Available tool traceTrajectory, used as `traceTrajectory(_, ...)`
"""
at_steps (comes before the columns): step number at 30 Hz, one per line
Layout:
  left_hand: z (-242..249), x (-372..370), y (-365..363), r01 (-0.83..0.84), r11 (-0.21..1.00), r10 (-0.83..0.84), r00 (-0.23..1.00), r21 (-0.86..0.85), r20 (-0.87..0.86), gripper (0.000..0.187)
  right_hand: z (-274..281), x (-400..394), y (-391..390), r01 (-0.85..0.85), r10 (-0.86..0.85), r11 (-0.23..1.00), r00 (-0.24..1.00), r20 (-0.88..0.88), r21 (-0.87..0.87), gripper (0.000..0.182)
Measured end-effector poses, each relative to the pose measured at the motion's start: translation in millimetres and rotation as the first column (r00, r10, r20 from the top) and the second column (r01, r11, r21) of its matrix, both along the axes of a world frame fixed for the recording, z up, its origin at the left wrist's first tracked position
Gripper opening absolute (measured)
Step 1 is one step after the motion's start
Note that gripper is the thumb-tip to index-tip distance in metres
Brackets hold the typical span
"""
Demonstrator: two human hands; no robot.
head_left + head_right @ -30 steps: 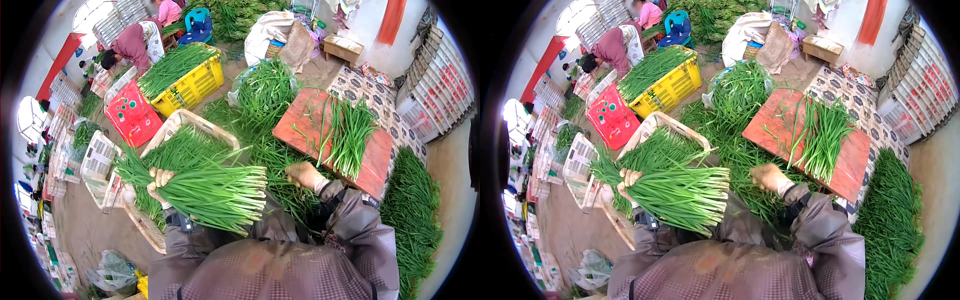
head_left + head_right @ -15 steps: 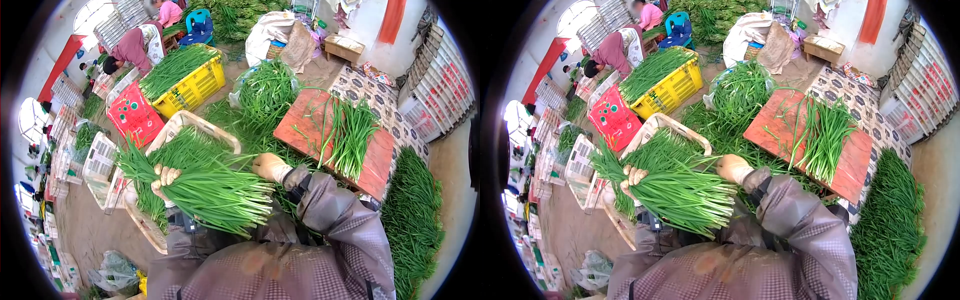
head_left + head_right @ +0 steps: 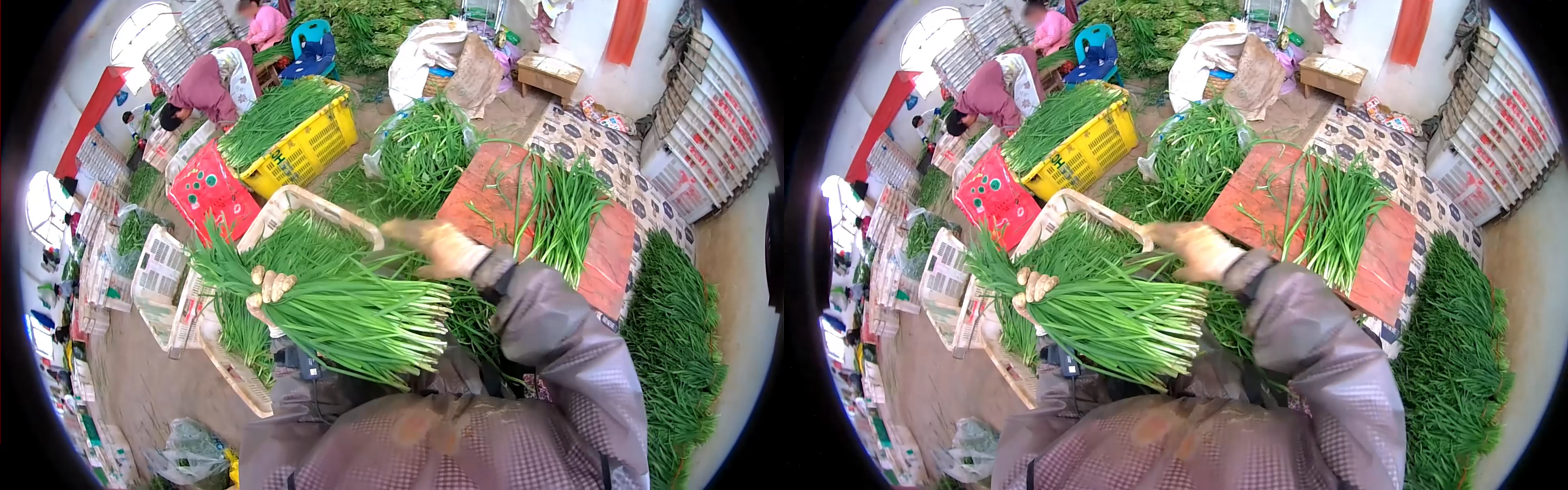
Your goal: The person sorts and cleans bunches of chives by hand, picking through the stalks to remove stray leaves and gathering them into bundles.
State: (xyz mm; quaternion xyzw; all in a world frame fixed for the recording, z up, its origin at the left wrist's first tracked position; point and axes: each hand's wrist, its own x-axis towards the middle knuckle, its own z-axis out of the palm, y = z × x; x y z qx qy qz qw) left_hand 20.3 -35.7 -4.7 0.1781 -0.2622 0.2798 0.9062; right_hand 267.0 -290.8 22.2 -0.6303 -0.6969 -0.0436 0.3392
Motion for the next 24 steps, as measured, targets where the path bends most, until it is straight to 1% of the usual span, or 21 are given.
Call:
traceTrajectory(1,6,6,-7,0.007,1.0,-0.007,1.0,0.012,0.004,0.027,1,-9,12,-0.075,0.062,0.982,0.995,-0.076,-0.173,0.069)
traceTrajectory(2,11,8,-9,0.007,1.0,-0.007,1.0,0.026,-0.001,0.027,0,-18,19,-0.162,0.112,0.929,0.98,-0.164,-0.334,0.063)
traceTrajectory(3,15,9,-10,0.007,0.999,-0.007,1.0,0.039,-0.008,0.027,-6,-28,21,-0.162,0.09,0.923,0.973,-0.213,-0.348,0.05)
traceTrajectory(4,15,9,-12,0.006,0.999,-0.005,1.0,0.049,-0.016,0.027,-10,-26,17,-0.106,0.005,0.872,0.978,-0.209,-0.477,0.047)
traceTrajectory(5,10,4,-9,-0.031,0.999,0.032,0.999,0.027,-0.027,0.027,-13,-23,10,-0.055,-0.077,0.799,0.978,-0.192,-0.599,0.044)
traceTrajectory(6,5,-2,-1,-0.025,0.999,0.026,0.999,0.042,-0.031,0.027,-9,-22,3,-0.006,-0.154,0.707,0.975,-0.162,-0.707,0.042)
traceTrajectory(8,-7,-11,6,-0.034,0.999,0.034,0.998,-0.004,-0.052,0.028,-25,-16,-22,-0.119,-0.183,0.729,0.915,-0.359,-0.674,0.04)
traceTrajectory(9,-14,-13,8,-0.044,0.999,0.042,0.997,-0.022,-0.071,0.028,-59,-12,-33,-0.136,-0.178,0.83,0.854,-0.488,-0.541,0.038)
traceTrajectory(10,-19,-14,8,-0.053,0.998,0.049,0.995,-0.041,-0.089,0.029,-45,-16,-43,-0.238,-0.228,0.793,0.737,-0.636,-0.56,0.037)
traceTrajectory(12,-26,-13,11,-0.043,0.997,0.037,0.994,-0.06,-0.104,0.03,-49,-18,-54,-0.361,-0.219,0.772,0.621,-0.753,-0.523,0.032)
traceTrajectory(13,-27,-10,11,-0.022,0.998,0.016,0.994,-0.059,-0.105,0.031,-49,-20,-59,-0.368,-0.273,0.794,0.496,-0.824,-0.485,0.027)
traceTrajectory(16,-27,-7,12,-0.005,0.999,-0.001,0.993,-0.046,-0.116,0.032,-31,-21,-80,-0.256,-0.394,0.836,0.337,-0.855,-0.486,0.024)
traceTrajectory(17,-29,-7,14,-0.002,0.999,-0.004,0.993,-0.045,-0.118,0.032,-32,-16,-86,-0.243,-0.439,0.83,0.268,-0.857,-0.501,0.023)
traceTrajectory(18,-31,-6,15,0.004,0.999,-0.009,0.993,-0.045,-0.121,0.032,-33,-15,-94,-0.242,-0.439,0.847,0.184,-0.88,-0.473,0.022)
traceTrajectory(20,-32,-7,13,-0.024,0.995,0.012,0.993,-0.096,-0.118,0.032,-59,-1,-109,-0.172,-0.532,0.811,0.177,-0.828,-0.559,0.024)
traceTrajectory(21,-33,-8,12,-0.039,0.992,0.025,0.993,-0.121,-0.116,0.032,-77,10,-116,-0.02,-0.624,0.715,0.432,-0.651,-0.699,0.027)
traceTrajectory(22,-35,-10,13,-0.048,0.992,0.034,0.992,-0.116,-0.12,0.031,-102,23,-126,0.084,-0.641,0.608,0.638,-0.426,-0.79,0.031)
traceTrajectory(23,-38,-12,15,-0.056,0.993,0.042,0.991,-0.109,-0.125,0.031,-103,22,-128,0.096,-0.567,0.617,0.742,-0.357,-0.781,0.038)
traceTrajectory(24,-39,-13,16,-0.063,0.993,0.05,0.99,-0.102,-0.13,0.031,-104,21,-130,0.106,-0.484,0.626,0.829,-0.279,-0.772,0.05)
